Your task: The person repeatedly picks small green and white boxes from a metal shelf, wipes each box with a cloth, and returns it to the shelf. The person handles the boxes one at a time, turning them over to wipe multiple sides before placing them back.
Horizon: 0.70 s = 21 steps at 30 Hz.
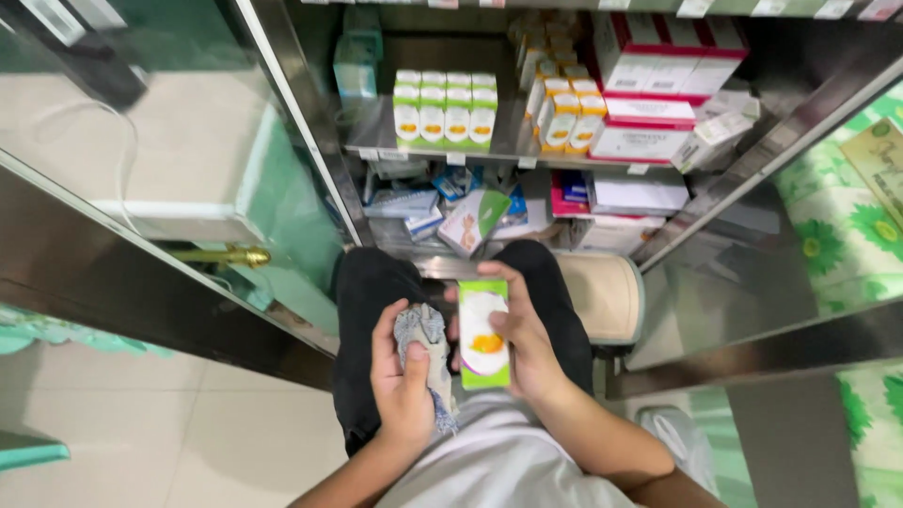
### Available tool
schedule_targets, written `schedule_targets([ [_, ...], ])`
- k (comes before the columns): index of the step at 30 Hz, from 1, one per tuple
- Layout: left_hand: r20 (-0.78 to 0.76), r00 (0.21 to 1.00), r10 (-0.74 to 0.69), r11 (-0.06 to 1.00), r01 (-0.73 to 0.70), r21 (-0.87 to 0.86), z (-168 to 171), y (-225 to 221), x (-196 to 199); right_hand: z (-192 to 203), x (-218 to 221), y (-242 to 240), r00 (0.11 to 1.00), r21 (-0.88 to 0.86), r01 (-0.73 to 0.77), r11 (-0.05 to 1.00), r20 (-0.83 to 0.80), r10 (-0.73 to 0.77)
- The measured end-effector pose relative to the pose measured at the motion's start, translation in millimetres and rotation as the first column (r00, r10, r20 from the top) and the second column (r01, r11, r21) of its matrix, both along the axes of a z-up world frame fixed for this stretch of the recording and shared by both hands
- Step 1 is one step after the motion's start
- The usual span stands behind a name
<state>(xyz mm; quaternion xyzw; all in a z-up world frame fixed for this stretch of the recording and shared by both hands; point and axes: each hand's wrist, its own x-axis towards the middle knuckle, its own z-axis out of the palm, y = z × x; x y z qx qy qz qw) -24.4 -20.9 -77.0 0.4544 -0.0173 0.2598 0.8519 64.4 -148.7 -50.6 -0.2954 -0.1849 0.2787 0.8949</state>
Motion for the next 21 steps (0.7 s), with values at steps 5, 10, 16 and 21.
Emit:
schedule_targets([
  [5, 0.069, 0.975, 0.210, 0.786, -0.210, 0.581, 24, 9, -7, 20, -13, 1, 0.957, -0.184, 0.159, 0.970, 0.270, -0.106],
  [10, 0.304, 0.934, 0.190, 0.413, -0.357, 0.838, 80, 21, 5, 32, -23, 1, 0.865, -0.232, 0.299, 0.926, 0.475, -0.160],
  [16, 0.427, 0.892, 0.149, 0.154, -0.448, 0.881, 82, 10, 4, 38, -20, 2, 0.854, -0.203, 0.304, 0.931, 0.491, -0.171],
  [21, 0.360, 0.932, 0.032, 0.231, -0.357, 0.905, 85, 2, -8, 36, -10, -6, 0.872, -0.133, 0.319, 0.938, 0.429, -0.235],
])
